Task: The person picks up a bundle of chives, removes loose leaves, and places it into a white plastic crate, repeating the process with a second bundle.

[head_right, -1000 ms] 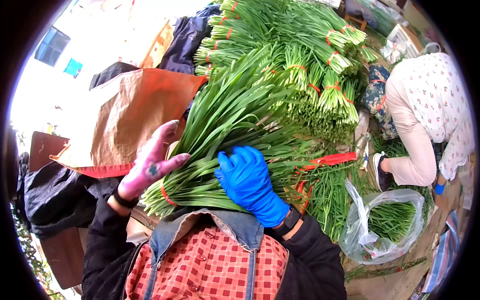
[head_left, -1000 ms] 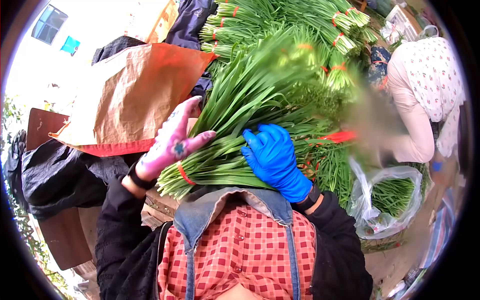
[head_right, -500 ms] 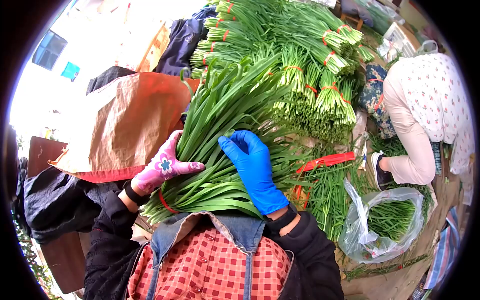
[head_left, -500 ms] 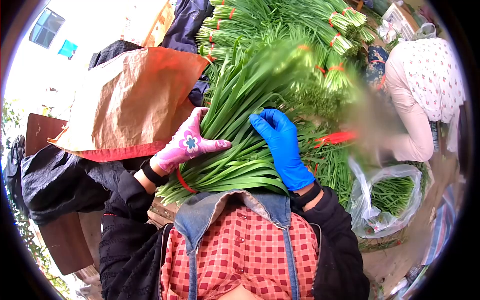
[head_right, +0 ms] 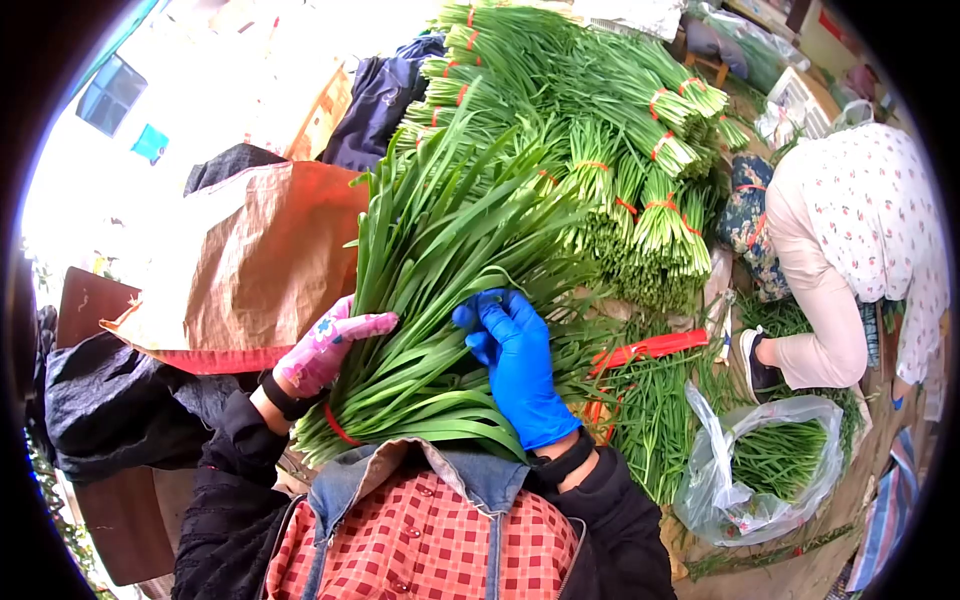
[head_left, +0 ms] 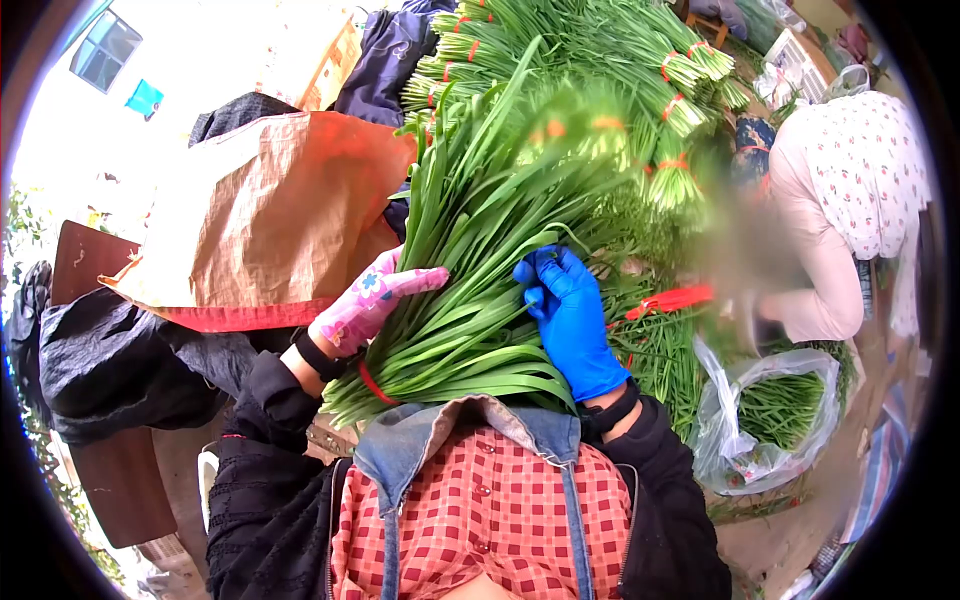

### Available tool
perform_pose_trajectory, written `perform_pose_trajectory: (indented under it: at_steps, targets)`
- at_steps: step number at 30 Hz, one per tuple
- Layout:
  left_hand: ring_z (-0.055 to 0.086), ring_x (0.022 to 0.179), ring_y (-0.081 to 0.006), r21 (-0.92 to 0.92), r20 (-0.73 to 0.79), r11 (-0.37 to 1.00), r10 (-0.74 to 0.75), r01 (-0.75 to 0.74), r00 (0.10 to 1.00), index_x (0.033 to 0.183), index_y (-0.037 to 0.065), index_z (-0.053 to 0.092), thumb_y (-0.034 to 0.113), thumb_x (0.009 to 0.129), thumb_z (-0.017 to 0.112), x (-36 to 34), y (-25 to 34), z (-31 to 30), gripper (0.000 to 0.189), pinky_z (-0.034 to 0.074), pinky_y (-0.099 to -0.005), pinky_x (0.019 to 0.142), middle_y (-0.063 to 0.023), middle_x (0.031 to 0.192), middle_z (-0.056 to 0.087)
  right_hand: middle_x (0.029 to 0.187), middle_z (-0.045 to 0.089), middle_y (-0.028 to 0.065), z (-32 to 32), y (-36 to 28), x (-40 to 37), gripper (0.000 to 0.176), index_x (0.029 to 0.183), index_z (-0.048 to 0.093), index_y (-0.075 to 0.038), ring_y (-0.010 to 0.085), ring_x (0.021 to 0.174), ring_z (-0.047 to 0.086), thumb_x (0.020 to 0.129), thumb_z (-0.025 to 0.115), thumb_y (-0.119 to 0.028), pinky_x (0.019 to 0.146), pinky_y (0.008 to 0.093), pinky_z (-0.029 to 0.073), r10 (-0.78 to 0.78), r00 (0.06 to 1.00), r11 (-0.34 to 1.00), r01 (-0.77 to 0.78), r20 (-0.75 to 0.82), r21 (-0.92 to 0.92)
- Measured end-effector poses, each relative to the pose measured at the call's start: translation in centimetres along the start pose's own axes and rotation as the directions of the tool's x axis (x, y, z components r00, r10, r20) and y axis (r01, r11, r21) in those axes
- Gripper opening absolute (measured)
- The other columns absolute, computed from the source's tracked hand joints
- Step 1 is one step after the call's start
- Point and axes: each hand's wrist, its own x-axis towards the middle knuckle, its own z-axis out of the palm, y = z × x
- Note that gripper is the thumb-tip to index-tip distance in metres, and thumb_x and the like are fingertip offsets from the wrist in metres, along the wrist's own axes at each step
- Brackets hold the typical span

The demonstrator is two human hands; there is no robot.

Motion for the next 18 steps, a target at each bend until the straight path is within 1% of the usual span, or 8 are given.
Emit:
perform_pose_trajectory:
  at_steps: [2, 4, 6, 9, 10, 12, 15, 18]
  targets:
    - [0.061, 0.1, -0.0108, -0.003, -0.037, 1.0, 0.03, -0.03, 0.999, 0.124, 0.004, 0.057, 0.019, 0.089, 0.066, -0.2, -0.1, 0.0, 0.039, 0.048, -0.0274, 0.09, -0.0032, 0.112, 0.065, 0.08, 0.062, 0.0011, -1.6, 0.8, 0.8, 0.015, 0.104, 0.059, -0.005, 0.0064, 0.06, 0.049, 0.095, 0.058, -0.018, 0.053, 0.0187, 0.039, -0.003, 1.0, 0.999, 0.002, 0.029, 0.045]
    - [0.061, 0.097, -0.0094, -0.07, -0.104, 0.997, 0.015, -0.022, 0.994, 0.124, 0.004, 0.057, 0.02, 0.092, 0.064, -0.4, -0.5, -0.5, 0.036, 0.049, -0.0263, 0.087, -0.0014, 0.111, 0.065, 0.076, 0.057, 0.0, -2.5, 0.1, 0.9, 0.016, 0.104, 0.058, -0.003, 0.007, 0.061, 0.049, 0.095, 0.058, -0.016, 0.053, 0.02, 0.038, 0.111, 0.985, 0.893, -0.156, 0.128, 0.423]
    - [0.06, 0.098, -0.0089, -0.13, -0.135, 0.99, 0.039, -0.056, 0.99, 0.123, 0.005, 0.058, 0.02, 0.093, 0.064, -0.9, -0.8, -0.5, 0.035, 0.048, -0.026, 0.086, -0.0014, 0.112, 0.064, 0.076, 0.055, 0.0006, -2.4, -1.6, -0.6, 0.015, 0.102, 0.059, -0.002, 0.0075, 0.063, 0.048, 0.095, 0.058, -0.016, 0.054, 0.0203, 0.038, 0.006, 1.0, 0.959, -0.005, -0.004, 0.282]
    - [0.06, 0.097, -0.0096, -0.139, -0.256, 0.979, 0.108, -0.147, 0.961, 0.124, 0.005, 0.057, 0.016, 0.092, 0.065, -1.8, -0.7, -0.7, 0.034, 0.047, -0.0267, 0.087, -0.0012, 0.111, 0.064, 0.072, 0.06, 0.0016, -4.6, -6.4, -2.5, 0.015, 0.096, 0.06, -0.004, 0.0076, 0.059, 0.052, 0.096, 0.058, -0.019, 0.052, 0.0222, 0.04, -0.286, 0.953, 0.89, 0.225, -0.101, -0.397]
    - [0.06, 0.097, -0.0096, -0.146, -0.257, 0.978, 0.111, -0.152, 0.96, 0.124, 0.005, 0.057, 0.016, 0.092, 0.065, -2.0, -0.8, -0.7, 0.034, 0.047, -0.0267, 0.087, -0.0012, 0.111, 0.064, 0.075, 0.064, 0.0054, -6.1, -8.0, -3.2, 0.016, 0.098, 0.062, -0.005, 0.0142, 0.057, 0.057, 0.095, 0.059, -0.021, 0.052, 0.0274, 0.045, -0.302, 0.953, 0.712, 0.212, -0.019, -0.67]
    - [0.059, 0.098, -0.0101, -0.089, -0.323, 0.967, 0.2, -0.24, 0.925, 0.124, 0.004, 0.057, 0.013, 0.092, 0.066, -2.3, -1.1, -0.6, 0.034, 0.047, -0.027, 0.088, -0.0015, 0.111, 0.064, 0.084, 0.067, 0.0087, -7.6, -10.0, -4.7, 0.021, 0.104, 0.065, -0.006, 0.0245, 0.067, 0.063, 0.091, 0.062, -0.022, 0.062, 0.0341, 0.05, -0.214, 0.907, -0.294, 0.294, 0.363, -0.909]
    - [0.058, 0.1, -0.01, -0.069, -0.308, 0.962, 0.23, -0.263, 0.923, 0.124, 0.003, 0.057, 0.011, 0.091, 0.066, -2.2, -1.1, 0.0, 0.034, 0.046, -0.0271, 0.09, -0.0022, 0.113, 0.063, 0.098, 0.067, 0.0084, -4.5, -10.4, -5.4, 0.028, 0.111, 0.065, -0.008, 0.03, 0.085, 0.063, 0.087, 0.065, -0.024, 0.074, 0.0374, 0.051, -0.274, 0.747, -0.555, 0.392, 0.606, -0.734]
    - [0.057, 0.101, -0.0097, -0.042, -0.285, 0.962, 0.246, -0.268, 0.926, 0.124, 0.002, 0.057, 0.009, 0.091, 0.065, -2.2, -1.3, 1.0, 0.034, 0.045, -0.027, 0.091, -0.0022, 0.114, 0.063, 0.115, 0.064, 0.0069, 2.2, -9.8, -5.7, 0.036, 0.117, 0.063, -0.011, 0.0255, 0.105, 0.06, 0.085, 0.066, -0.028, 0.088, 0.04, 0.046, -0.251, 0.461, -0.521, 0.677, 0.851, -0.52]
